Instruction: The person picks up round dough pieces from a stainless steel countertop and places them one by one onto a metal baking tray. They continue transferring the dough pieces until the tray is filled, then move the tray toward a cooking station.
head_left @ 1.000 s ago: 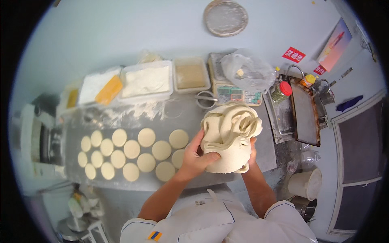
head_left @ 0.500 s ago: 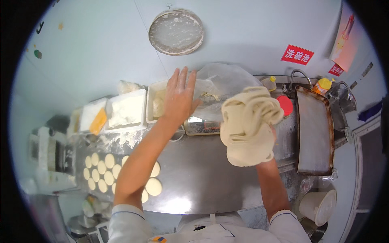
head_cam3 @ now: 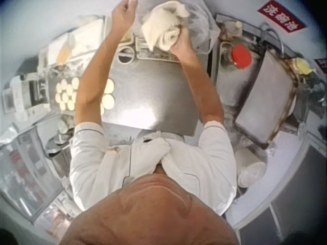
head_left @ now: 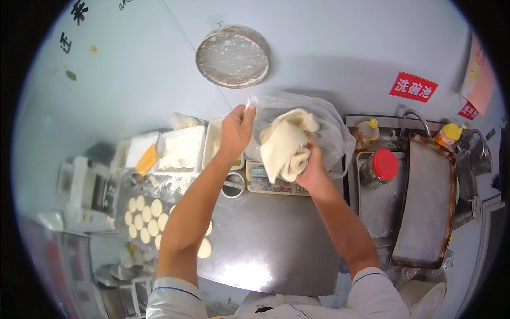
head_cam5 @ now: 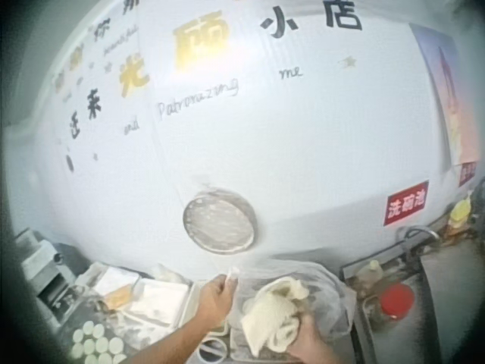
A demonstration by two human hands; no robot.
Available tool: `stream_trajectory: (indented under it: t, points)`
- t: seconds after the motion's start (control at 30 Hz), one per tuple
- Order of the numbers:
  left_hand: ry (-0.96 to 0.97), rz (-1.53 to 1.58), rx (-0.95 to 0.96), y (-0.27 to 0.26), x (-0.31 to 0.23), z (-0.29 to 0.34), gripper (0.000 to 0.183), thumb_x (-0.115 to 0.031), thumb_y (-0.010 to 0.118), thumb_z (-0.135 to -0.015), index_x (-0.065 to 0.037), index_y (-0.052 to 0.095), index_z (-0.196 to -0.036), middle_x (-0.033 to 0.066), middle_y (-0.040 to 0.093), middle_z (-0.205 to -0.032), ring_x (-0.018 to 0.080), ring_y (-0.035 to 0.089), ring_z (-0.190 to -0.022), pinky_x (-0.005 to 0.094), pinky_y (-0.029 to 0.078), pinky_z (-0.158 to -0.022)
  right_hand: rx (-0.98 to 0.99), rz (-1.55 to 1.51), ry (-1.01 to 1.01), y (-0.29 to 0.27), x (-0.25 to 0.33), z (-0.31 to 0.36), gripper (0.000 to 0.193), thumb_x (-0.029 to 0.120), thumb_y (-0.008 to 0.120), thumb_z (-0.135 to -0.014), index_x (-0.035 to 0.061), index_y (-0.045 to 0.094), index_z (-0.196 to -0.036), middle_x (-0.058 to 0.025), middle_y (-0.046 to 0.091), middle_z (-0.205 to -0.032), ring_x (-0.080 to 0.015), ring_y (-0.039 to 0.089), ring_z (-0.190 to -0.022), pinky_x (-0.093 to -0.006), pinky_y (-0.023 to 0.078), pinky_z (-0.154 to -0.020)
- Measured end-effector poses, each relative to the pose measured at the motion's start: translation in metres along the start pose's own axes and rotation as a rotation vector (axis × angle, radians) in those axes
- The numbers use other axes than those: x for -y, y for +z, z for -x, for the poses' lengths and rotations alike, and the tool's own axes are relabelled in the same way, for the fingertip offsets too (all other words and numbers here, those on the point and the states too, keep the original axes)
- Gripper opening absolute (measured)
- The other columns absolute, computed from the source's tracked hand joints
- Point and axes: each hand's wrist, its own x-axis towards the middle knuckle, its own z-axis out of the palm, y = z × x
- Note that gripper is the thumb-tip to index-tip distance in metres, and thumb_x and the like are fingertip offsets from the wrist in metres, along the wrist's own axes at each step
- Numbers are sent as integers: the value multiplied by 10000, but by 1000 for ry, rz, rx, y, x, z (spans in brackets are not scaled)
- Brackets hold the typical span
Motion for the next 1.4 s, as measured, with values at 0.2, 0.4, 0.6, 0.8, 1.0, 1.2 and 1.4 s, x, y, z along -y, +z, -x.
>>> stream_trajectory:
  t: [0.2,0.4,0.6,0.8,1.0,1.2,1.4]
  points:
    - [-270,220,-6,-3,1,36,351,-334,572,-1038,-15,669,-929,-37,514,-647,48,443,-620,262,358,-546,-166,42,-170,22,13,-38,505,433,501,-1049,74,513,-1402,-103,622,-1325,-273,598,-1239,-446,497,-1058]
    - [-473,682,-202,6,-16,17,359,-418,538,-1037,-86,675,-1031,-16,467,-760,87,410,-683,286,390,-609,-560,80,-329,2,-12,-92,703,203,759,-913,-18,374,-1458,-177,586,-1346,-308,674,-1118,-430,625,-886]
    - [-433,693,-357,-5,-8,22,427,-440,498,-1047,-57,668,-964,57,581,-830,148,504,-768,346,447,-701,-525,435,-266,-17,-19,-116,634,302,807,-867,-32,507,-1316,-188,649,-1223,-304,714,-996,-425,639,-789]
    - [-437,804,-365,-7,19,38,384,-389,536,-1050,-50,644,-904,22,550,-728,113,479,-649,301,407,-582,-557,471,-191,-11,-28,-111,775,392,763,-897,-92,430,-1404,-195,626,-1274,-320,679,-1054,-427,613,-853]
    - [-444,878,-356,-5,21,46,386,-389,533,-1051,-49,640,-902,9,538,-709,104,466,-611,300,394,-548,-885,989,-346,-23,-48,-126,821,438,716,-924,-91,378,-1454,-195,605,-1331,-284,659,-1124,-407,605,-864]
    - [-302,353,-254,-30,30,52,485,-468,462,-1059,-35,678,-1032,125,666,-1000,247,590,-991,419,461,-950,-559,672,-259,-23,-51,-121,720,357,751,-911,10,420,-1448,-159,608,-1336,-295,682,-1085,-428,603,-876]
    - [-521,844,-154,-44,21,63,351,-413,555,-1044,-88,667,-977,-43,476,-684,65,416,-594,261,356,-520,-769,1107,-531,-18,-25,-87,732,236,777,-870,13,420,-1469,-198,488,-1469,-364,519,-1305,-477,436,-1092]
